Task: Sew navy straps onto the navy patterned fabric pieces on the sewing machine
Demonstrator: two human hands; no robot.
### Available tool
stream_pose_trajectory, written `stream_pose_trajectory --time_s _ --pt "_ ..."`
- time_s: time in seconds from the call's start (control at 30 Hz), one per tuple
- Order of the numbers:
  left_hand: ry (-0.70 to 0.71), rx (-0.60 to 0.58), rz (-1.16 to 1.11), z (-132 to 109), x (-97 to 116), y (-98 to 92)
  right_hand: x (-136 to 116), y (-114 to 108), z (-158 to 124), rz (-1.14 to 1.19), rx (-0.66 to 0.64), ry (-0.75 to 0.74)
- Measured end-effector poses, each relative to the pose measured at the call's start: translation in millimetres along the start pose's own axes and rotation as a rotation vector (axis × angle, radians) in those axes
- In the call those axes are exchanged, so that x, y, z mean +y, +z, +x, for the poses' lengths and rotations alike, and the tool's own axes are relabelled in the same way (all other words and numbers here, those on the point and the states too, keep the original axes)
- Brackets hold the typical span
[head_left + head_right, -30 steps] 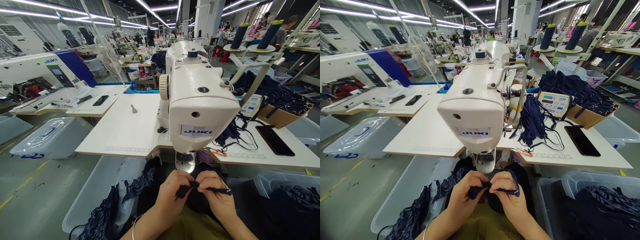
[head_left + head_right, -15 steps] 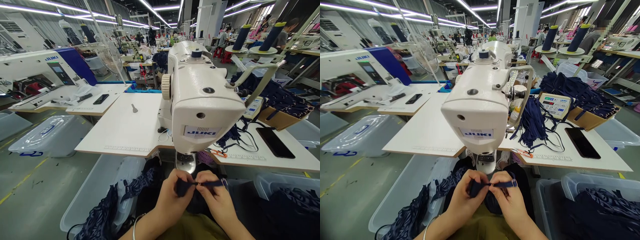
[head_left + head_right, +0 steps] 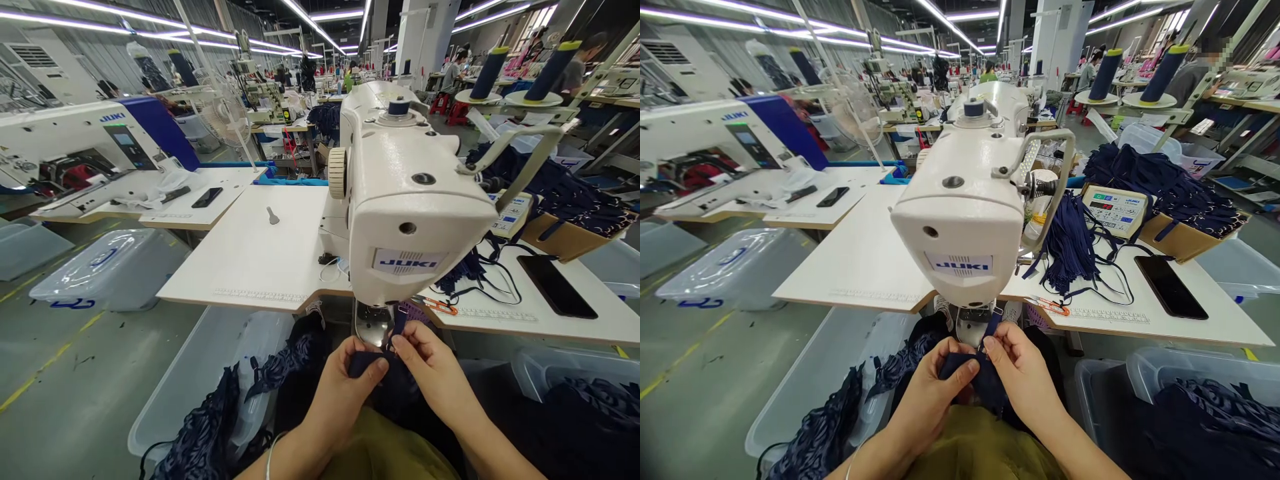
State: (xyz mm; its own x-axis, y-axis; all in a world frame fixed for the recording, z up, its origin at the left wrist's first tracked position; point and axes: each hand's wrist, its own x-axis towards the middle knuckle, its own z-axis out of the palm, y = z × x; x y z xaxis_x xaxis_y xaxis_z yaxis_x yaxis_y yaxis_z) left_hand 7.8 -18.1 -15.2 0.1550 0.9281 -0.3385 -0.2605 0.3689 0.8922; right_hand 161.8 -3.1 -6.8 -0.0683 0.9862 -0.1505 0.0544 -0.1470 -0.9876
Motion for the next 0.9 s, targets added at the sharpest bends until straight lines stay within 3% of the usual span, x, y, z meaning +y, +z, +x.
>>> stream_pose_trajectory --time_s 0.13,0.37,0.63,0.9 --pt "0.027 0.009 0.071 -1 -1 -0.8 -1 0 -2 -0.023 -0.027 -0.046" --pt "0.141 -0.006 0.174 -2 2 -1.7 -1 -10 -7 0.039 -0.204 -0.026" --pt "0.456 -0.031 0.442 0 4 1.9 6 -11 -10 -0.150 -0.089 -0.191" --pt "0.745 -0.030 0.669 -3 5 -0.4 15 -12 -14 -0.223 -0.076 -0.432"
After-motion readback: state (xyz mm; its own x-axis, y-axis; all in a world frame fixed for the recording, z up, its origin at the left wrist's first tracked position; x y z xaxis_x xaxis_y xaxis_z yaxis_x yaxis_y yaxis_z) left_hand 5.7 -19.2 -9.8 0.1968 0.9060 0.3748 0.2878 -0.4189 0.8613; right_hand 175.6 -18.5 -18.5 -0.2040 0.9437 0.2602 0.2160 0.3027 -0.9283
